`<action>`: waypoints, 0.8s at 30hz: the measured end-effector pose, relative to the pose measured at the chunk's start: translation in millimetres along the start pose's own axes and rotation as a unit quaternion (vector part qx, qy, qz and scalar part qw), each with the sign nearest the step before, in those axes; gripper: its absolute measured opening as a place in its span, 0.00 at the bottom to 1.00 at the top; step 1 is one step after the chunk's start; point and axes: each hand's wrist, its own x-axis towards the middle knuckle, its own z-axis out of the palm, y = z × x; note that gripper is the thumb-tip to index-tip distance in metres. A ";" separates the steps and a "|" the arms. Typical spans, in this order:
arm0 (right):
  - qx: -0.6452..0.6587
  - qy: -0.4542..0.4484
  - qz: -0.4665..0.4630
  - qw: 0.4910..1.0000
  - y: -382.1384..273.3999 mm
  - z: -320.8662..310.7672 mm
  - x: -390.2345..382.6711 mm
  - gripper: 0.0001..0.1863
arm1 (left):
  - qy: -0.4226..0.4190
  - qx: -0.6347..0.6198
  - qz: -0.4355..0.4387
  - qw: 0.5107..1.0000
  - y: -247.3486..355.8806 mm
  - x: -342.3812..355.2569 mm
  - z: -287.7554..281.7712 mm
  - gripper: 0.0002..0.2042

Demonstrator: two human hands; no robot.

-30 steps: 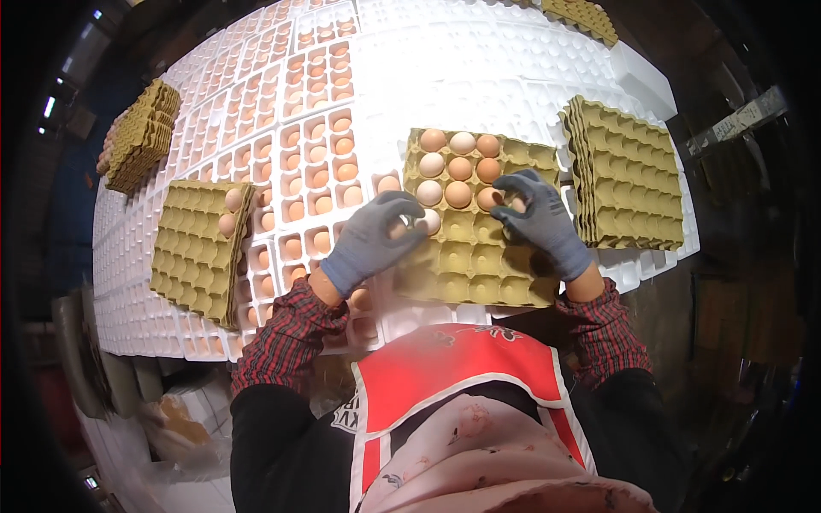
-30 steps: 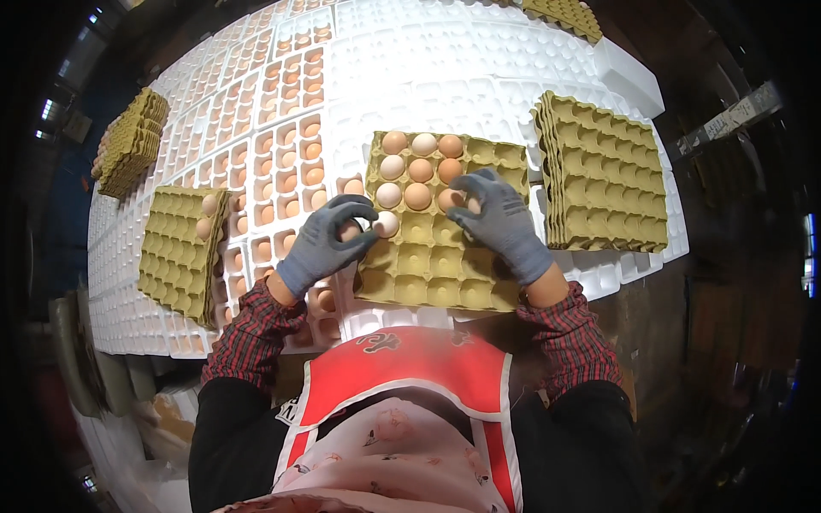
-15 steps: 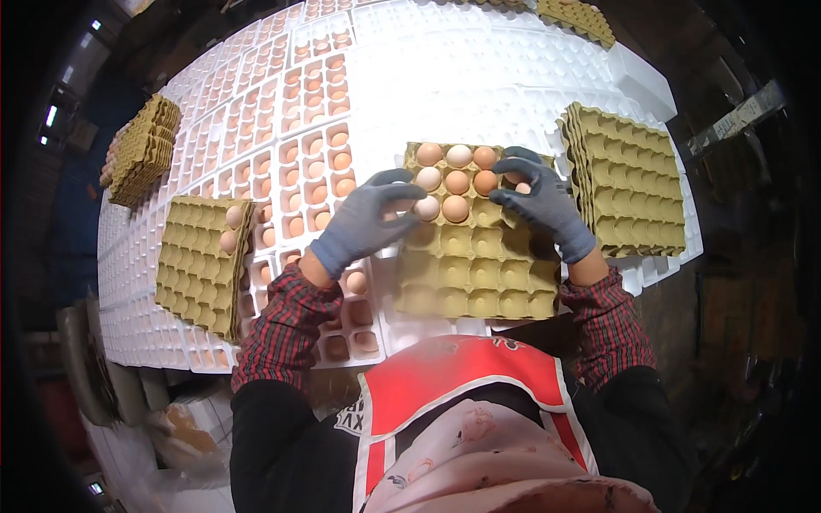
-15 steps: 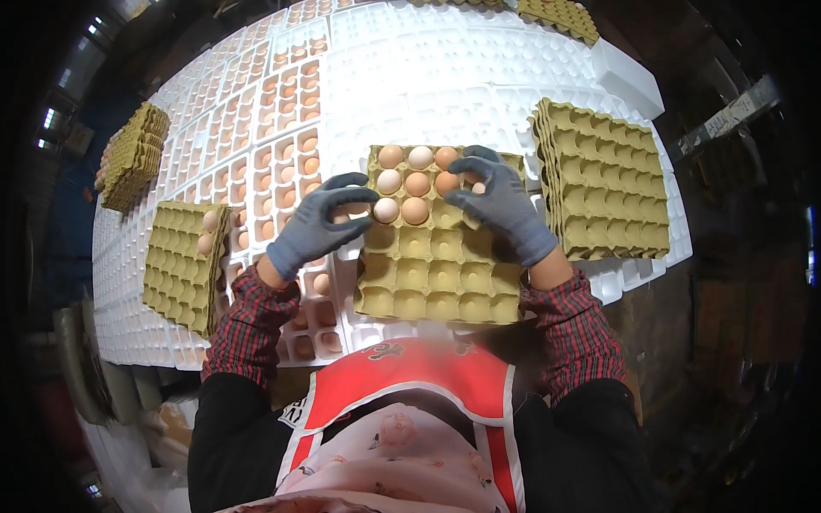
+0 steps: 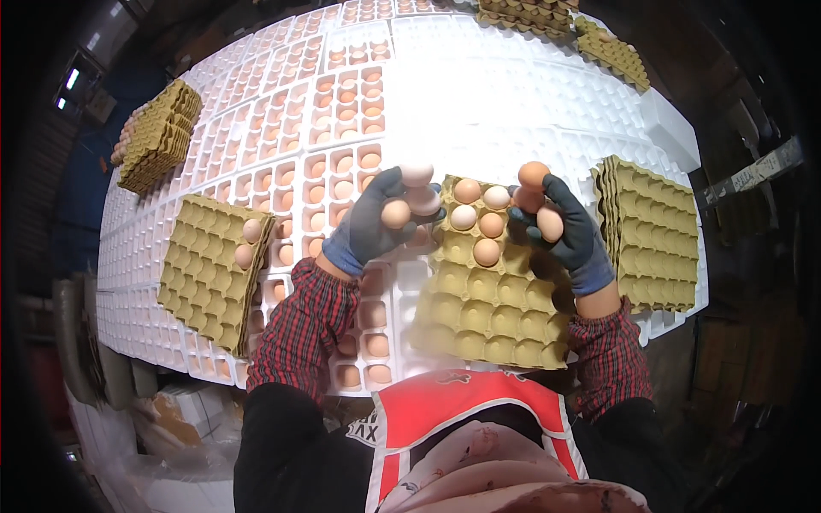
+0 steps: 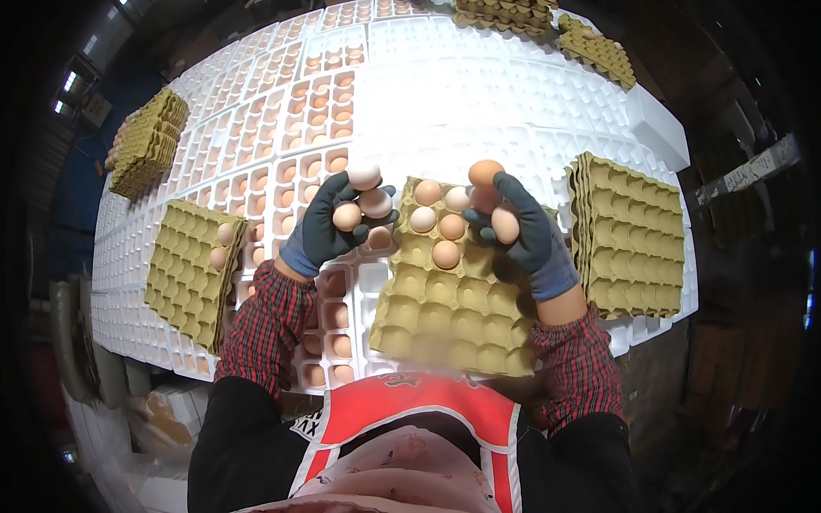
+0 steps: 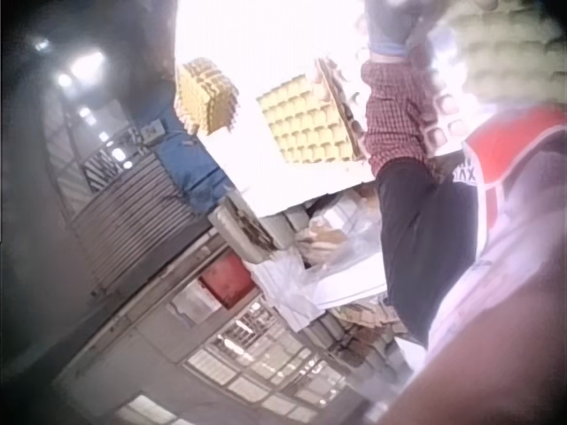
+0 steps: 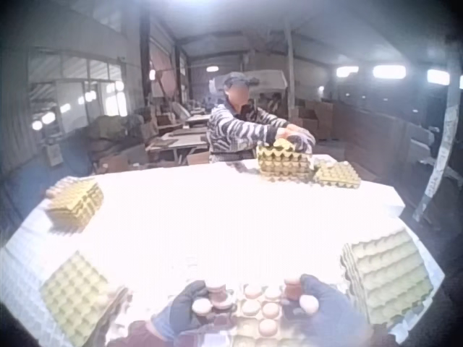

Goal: The person transfers eggs by hand from cardboard cartons into the slots of plastic trays and moves empty cartons on the table.

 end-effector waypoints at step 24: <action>-0.873 0.174 -0.206 0.406 -41.1 8.9 290.6 0.31 | 0.070 0.796 -0.127 0.587 25.1 259.9 -99.2 0.20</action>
